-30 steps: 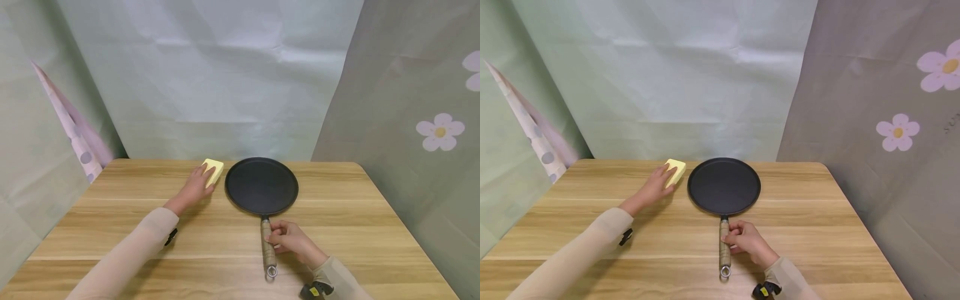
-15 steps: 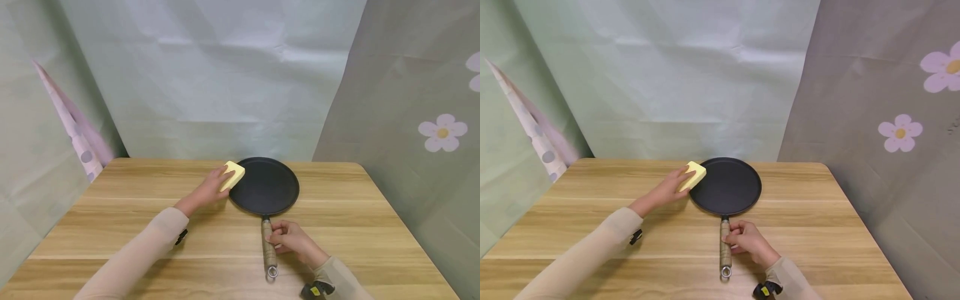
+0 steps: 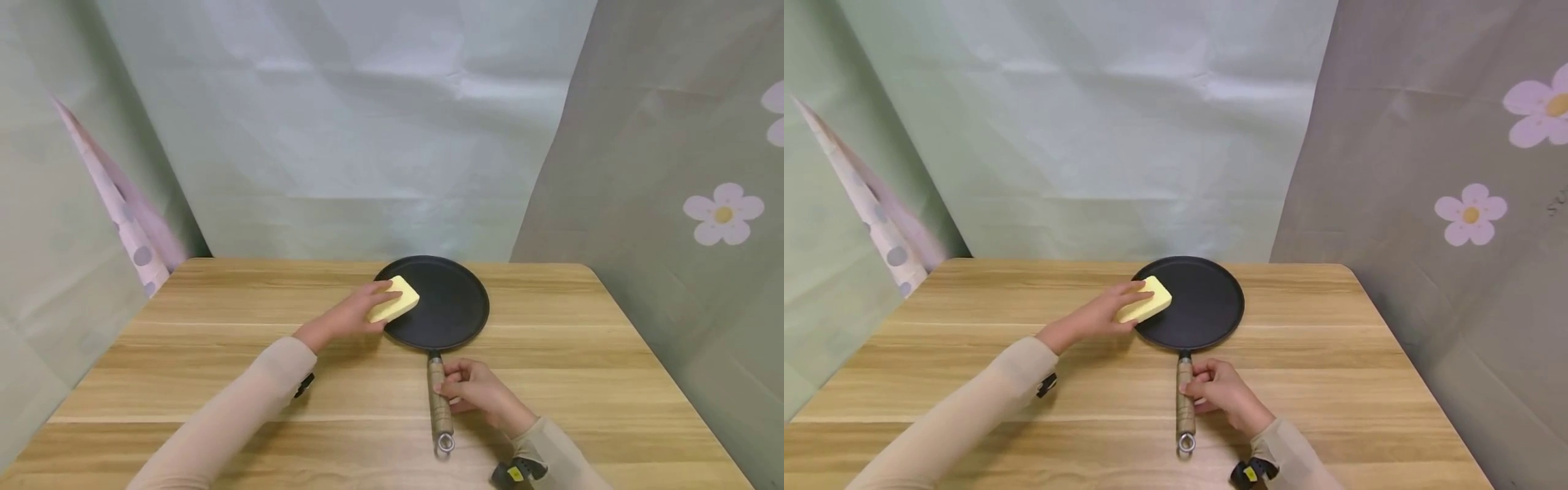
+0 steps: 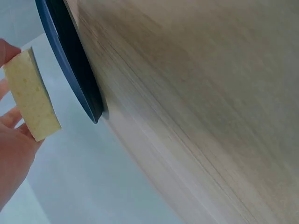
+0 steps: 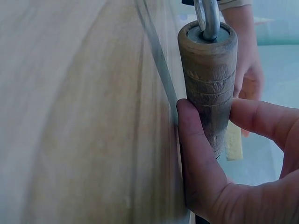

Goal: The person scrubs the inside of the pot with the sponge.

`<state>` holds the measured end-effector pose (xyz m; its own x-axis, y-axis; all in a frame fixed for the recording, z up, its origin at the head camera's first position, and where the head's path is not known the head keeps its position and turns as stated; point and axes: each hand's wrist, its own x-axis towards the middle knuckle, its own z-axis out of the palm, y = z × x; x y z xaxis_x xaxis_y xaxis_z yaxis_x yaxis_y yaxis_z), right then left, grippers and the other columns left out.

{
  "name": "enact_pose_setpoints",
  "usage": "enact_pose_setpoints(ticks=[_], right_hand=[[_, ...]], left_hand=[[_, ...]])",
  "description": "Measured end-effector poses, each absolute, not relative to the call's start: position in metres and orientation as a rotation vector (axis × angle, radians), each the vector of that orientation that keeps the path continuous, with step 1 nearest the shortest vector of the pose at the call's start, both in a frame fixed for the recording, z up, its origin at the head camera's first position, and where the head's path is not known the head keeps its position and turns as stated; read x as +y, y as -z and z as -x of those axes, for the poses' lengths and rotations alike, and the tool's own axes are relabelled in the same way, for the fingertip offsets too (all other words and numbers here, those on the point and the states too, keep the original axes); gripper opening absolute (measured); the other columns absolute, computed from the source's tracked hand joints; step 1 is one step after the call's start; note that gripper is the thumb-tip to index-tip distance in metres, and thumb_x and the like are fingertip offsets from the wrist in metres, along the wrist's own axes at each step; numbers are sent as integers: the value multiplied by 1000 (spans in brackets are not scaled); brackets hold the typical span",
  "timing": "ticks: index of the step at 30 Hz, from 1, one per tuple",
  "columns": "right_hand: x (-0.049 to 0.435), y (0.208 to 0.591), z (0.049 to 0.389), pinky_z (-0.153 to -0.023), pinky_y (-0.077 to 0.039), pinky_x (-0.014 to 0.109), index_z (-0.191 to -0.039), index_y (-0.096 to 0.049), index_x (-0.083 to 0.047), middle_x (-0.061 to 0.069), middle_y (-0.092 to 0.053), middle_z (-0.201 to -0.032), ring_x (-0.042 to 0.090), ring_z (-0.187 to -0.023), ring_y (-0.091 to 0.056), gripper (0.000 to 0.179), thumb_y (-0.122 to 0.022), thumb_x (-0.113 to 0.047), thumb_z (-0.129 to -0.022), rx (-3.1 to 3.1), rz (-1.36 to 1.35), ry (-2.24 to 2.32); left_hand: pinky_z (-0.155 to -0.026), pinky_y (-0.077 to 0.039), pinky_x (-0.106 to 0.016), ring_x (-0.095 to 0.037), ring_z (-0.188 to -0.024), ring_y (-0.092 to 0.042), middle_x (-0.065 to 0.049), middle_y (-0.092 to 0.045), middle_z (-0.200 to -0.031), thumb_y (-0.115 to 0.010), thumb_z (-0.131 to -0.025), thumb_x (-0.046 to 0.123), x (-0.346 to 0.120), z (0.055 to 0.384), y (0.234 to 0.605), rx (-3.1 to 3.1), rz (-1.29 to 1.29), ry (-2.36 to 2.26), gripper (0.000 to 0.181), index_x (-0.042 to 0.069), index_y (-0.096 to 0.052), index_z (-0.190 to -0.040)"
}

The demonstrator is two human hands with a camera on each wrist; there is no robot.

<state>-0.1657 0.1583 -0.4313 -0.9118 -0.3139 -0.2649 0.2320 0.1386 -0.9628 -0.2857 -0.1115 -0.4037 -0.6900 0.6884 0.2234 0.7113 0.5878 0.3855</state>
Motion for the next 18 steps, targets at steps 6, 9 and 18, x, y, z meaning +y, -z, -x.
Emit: enact_pose_setpoints(ticks=[6, 9, 18], right_hand=[[158, 432, 165, -68, -57, 36, -117, -49, 15, 7, -56, -89, 15, -74, -60, 44, -68, -2, -82, 2027, 68, 1820], [159, 432, 166, -68, -57, 36, -117, -49, 15, 7, -56, -89, 15, -74, -60, 43, -68, -1, -81, 2027, 58, 1823], [158, 430, 166, -69, -57, 36, -116, -49, 14, 9, -55, -91, 16, -75, -60, 43, -68, -2, -81, 2029, 52, 1817]], left_hand=[[-107, -34, -50, -36, -139, -30, -17, -31, -153, -67, -85, 10, -110, 283, 401, -2822, 1293, 746, 63, 12, -46, -144], [-107, -33, -49, -35, -139, -31, -16, -33, -152, -67, -82, 8, -107, 282, 401, -2821, 1335, 735, 63, 11, -48, -142], [-109, -32, -47, -32, -140, -30, -15, -34, -151, -65, -80, 7, -97, 283, 400, -2843, 1467, 695, 60, 11, -53, -138]])
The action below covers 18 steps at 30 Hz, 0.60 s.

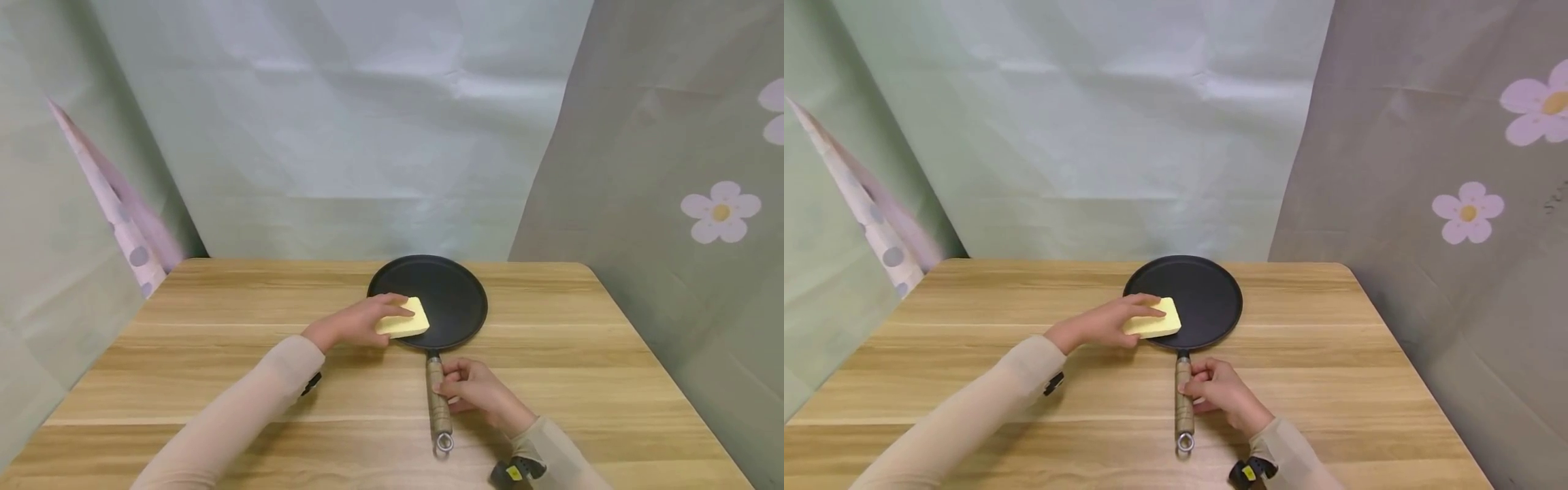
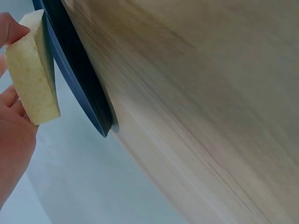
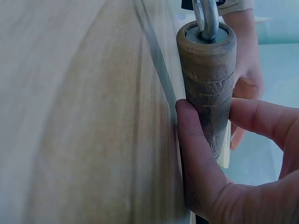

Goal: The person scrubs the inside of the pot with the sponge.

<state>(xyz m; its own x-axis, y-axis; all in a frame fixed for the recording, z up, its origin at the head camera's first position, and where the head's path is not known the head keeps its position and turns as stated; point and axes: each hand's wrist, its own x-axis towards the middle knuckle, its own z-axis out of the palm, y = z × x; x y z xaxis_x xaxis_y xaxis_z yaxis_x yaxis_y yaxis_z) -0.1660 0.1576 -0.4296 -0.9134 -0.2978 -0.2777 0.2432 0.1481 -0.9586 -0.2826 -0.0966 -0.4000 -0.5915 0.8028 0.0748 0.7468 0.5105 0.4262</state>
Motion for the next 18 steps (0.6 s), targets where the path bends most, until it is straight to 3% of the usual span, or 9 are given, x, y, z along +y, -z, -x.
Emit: enact_pose_setpoints(ticks=[18], right_hand=[[157, 432, 163, -69, -56, 36, -116, -49, 12, 10, -56, -94, 17, -79, -59, 40, -66, -3, -82, 2024, 63, 1849]], left_hand=[[-109, -32, -45, -28, -139, -32, -9, -38, -150, -65, -81, 5, -86, 290, 399, 2506, -1270, -589, 48, 18, -65, -127]])
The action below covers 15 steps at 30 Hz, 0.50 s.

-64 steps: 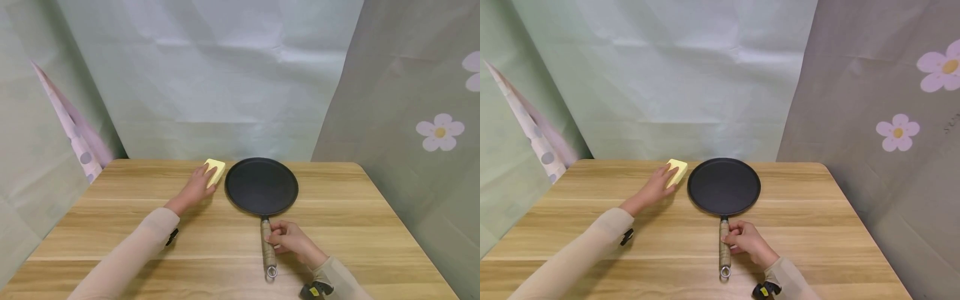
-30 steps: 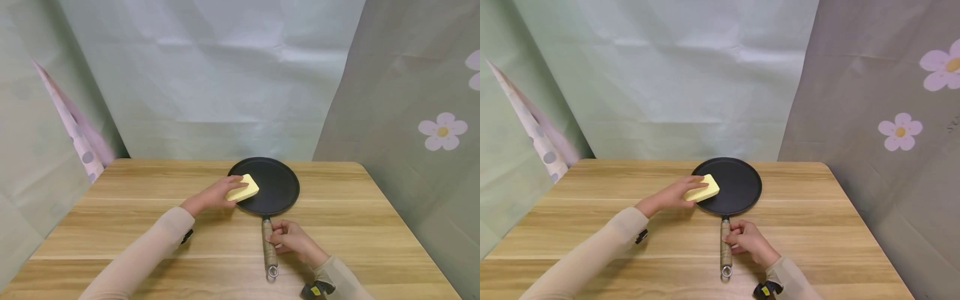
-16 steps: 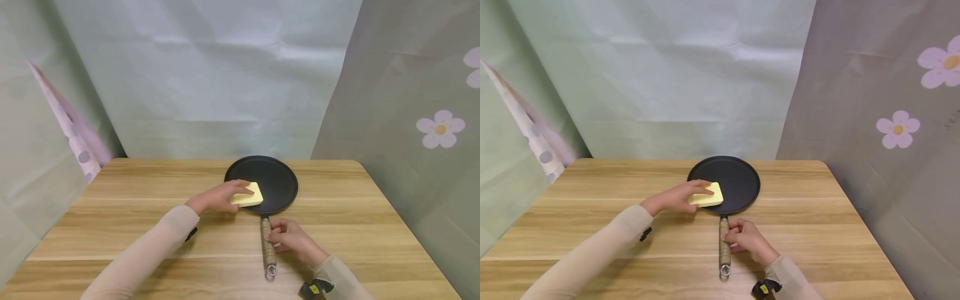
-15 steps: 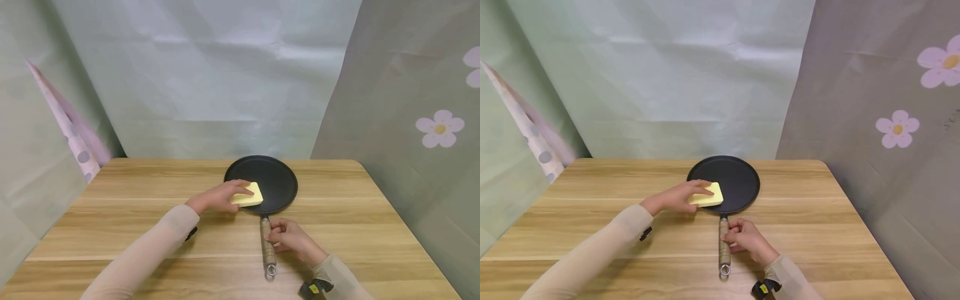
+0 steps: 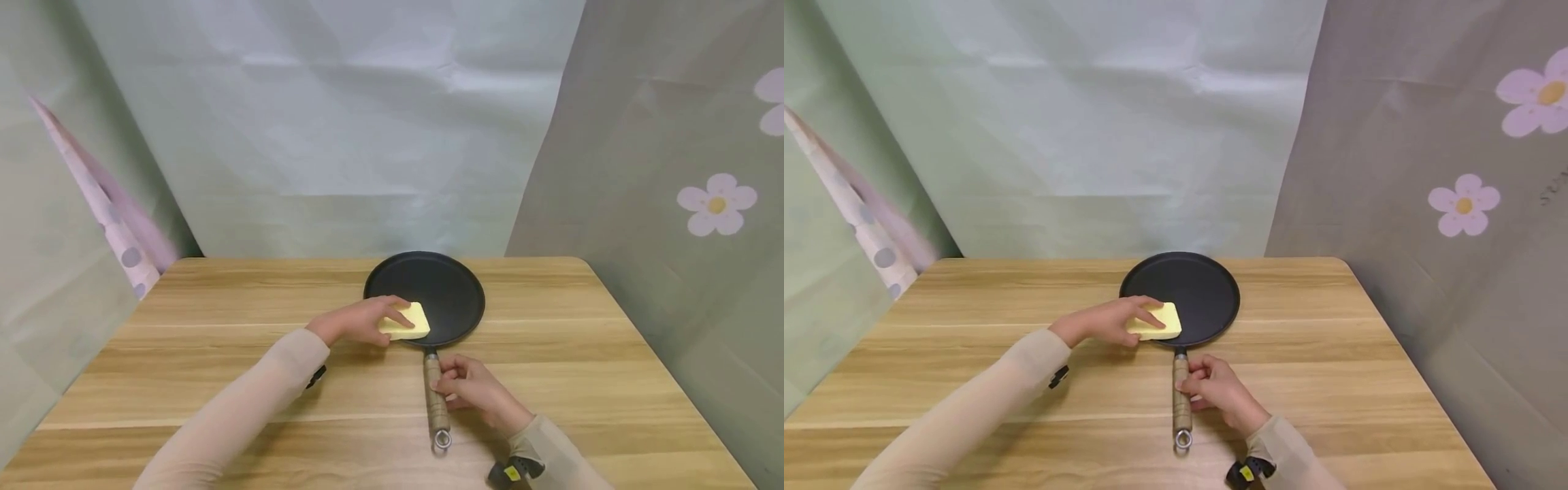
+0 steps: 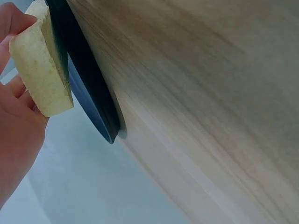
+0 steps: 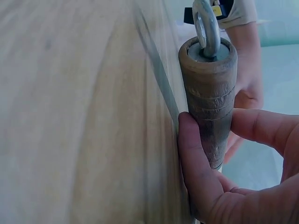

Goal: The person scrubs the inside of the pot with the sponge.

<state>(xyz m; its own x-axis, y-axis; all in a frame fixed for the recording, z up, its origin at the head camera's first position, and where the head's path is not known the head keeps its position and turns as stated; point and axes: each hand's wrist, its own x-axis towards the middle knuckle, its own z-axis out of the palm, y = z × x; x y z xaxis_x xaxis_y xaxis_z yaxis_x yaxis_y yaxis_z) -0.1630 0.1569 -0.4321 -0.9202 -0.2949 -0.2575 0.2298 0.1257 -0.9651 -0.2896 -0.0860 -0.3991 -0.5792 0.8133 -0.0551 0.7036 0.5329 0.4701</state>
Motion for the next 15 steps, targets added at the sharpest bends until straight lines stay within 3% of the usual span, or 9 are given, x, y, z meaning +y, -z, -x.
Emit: enact_pose_setpoints(ticks=[8, 15], right_hand=[[158, 431, 163, -67, -56, 36, -114, -50, 11, 7, -56, -91, 17, -77, -59, 38, -66, -2, -82, 2018, 57, 1854], [156, 431, 166, -65, -56, 33, -110, -50, 10, 5, -54, -86, 14, -72, -57, 35, -66, 0, -80, 2026, 59, 1844]], left_hand=[[-110, -31, -46, -32, -137, -36, -13, -42, -147, -70, -87, 13, -80, 292, 398, 2492, -1337, -552, 37, 16, -68, -124], [-109, -32, -45, -32, -136, -38, -12, -44, -145, -72, -87, 12, -77, 296, 400, 2492, -1346, -556, 33, 15, -70, -119]])
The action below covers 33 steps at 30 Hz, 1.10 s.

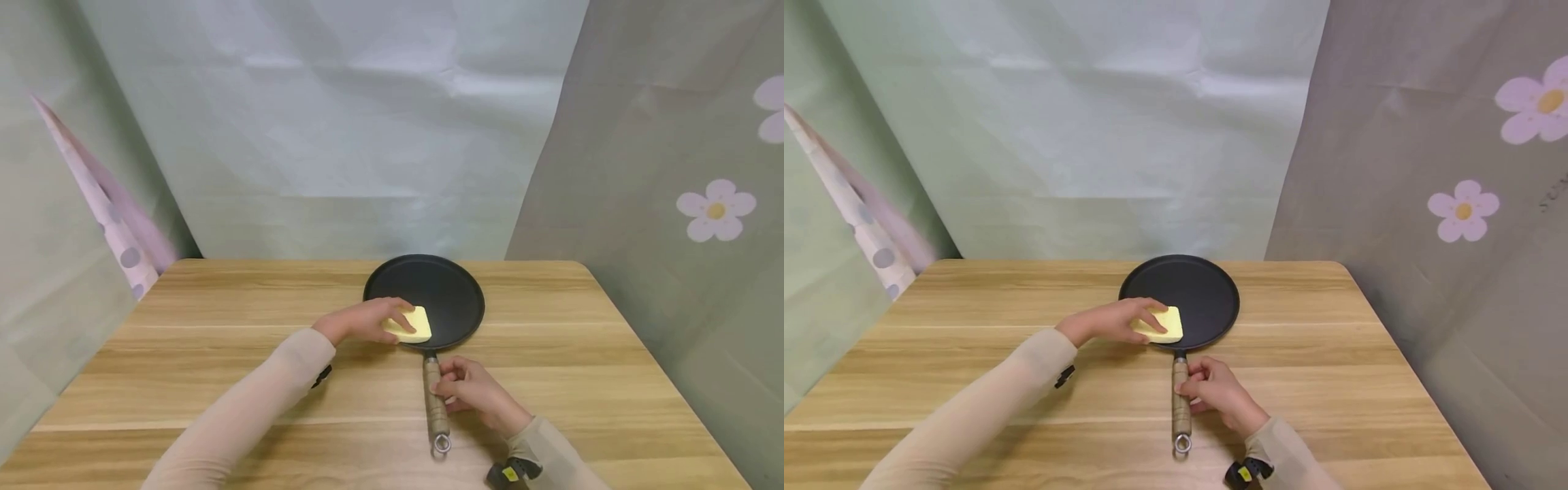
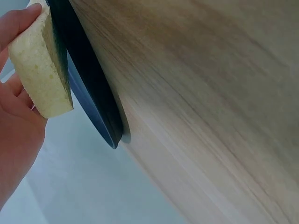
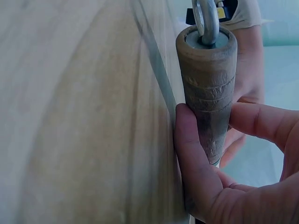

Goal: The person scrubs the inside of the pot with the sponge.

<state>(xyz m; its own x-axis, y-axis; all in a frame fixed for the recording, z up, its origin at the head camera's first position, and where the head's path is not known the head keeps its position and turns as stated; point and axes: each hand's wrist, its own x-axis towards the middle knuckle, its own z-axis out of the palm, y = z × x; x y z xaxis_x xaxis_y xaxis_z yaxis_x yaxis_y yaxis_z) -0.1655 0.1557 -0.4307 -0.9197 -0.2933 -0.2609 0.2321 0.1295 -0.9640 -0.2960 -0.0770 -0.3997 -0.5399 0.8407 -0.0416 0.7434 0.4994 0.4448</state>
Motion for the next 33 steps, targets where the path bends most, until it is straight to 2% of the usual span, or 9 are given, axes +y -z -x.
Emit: enact_pose_setpoints(ticks=[33], right_hand=[[155, 429, 166, -64, -56, 34, -108, -51, 10, 6, -53, -86, 16, -72, -57, 34, -66, 0, -80, 2053, 55, 1791]], left_hand=[[-109, -33, -40, -27, -135, -39, -8, -47, -144, -72, -86, 9, -50, 306, 413, 2476, -1339, -653, 30, 15, -73, -115]])
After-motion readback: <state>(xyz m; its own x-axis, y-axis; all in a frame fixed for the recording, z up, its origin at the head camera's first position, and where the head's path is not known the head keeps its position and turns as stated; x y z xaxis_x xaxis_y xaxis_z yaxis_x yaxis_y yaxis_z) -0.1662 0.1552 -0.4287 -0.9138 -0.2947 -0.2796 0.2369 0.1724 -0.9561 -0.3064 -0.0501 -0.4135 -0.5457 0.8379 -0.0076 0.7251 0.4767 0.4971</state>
